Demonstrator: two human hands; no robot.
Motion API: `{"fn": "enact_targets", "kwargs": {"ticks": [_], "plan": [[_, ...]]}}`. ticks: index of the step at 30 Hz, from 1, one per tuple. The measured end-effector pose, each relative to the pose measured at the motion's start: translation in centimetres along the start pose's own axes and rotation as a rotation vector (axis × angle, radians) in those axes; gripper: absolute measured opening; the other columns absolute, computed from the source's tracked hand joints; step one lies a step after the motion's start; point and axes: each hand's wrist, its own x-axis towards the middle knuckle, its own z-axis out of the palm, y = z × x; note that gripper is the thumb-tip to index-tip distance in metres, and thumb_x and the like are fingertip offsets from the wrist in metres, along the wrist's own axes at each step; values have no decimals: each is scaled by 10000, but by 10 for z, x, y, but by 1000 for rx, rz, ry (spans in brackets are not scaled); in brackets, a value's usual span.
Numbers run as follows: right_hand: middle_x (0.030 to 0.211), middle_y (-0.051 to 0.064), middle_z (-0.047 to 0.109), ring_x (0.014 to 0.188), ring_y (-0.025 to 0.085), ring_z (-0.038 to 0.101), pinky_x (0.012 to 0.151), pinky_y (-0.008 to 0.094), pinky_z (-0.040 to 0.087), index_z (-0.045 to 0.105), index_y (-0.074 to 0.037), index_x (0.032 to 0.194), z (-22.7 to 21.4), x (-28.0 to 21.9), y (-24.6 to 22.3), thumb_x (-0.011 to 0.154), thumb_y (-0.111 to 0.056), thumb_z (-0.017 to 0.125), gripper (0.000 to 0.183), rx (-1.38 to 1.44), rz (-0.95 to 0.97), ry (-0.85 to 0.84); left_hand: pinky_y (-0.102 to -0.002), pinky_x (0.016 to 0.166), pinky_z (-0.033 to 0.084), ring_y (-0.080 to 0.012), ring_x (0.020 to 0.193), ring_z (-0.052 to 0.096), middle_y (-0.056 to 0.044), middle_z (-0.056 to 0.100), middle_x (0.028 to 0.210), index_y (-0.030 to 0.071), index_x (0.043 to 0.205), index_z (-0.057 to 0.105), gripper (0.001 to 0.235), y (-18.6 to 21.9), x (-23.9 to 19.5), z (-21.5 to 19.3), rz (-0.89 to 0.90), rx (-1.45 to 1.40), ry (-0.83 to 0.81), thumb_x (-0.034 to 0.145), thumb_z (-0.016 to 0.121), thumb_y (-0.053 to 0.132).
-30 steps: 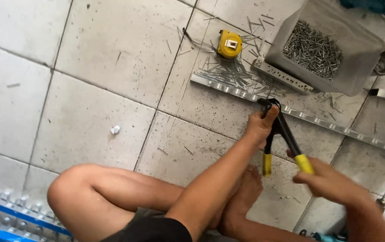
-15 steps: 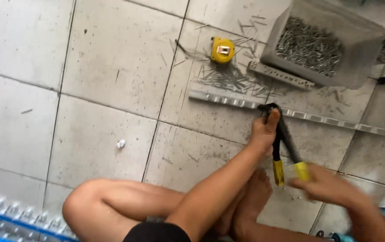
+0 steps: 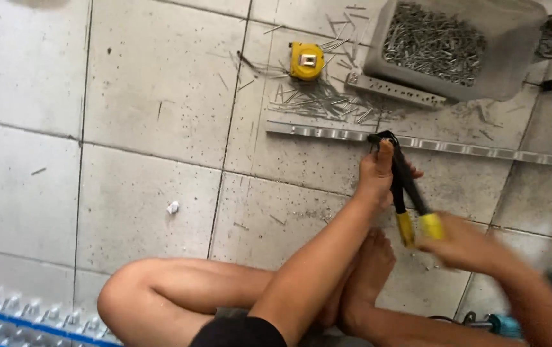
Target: Assembling plastic clips onto a metal rail using a manual rivet gun and rivets.
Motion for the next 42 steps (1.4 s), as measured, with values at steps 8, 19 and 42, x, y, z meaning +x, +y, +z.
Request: {"fn": "enact_targets", "kwargs": {"ticks": [8, 19, 42], "plan": [[744, 216, 754, 755, 376, 760, 688, 468, 579, 745, 11, 866, 81, 94, 43, 690, -278, 823, 347, 158, -19, 299, -472, 696, 650, -295, 642, 719, -206, 662, 696, 4, 815, 622, 662, 10, -10, 11, -20, 45, 47, 972, 768, 630], [700, 248, 759, 702, 395, 730, 694, 469, 553, 757, 68, 807, 10, 36, 40, 717, -255, 802, 338, -2, -151, 37, -448, 659, 638, -279, 647, 712, -161, 664, 725, 35, 918, 640, 397, 49, -34, 5, 34, 379, -141, 975, 802, 393], [1115, -58, 623, 1075, 192, 591, 914, 452, 419, 589, -333, 1128, -51, 160, 13, 644, -550, 804, 572, -801, -612, 834, -287, 577, 499, -142, 608, 586, -14, 680, 731, 46, 851, 688, 462, 167, -150, 109, 197, 1476, -674, 520, 871, 312]]}}
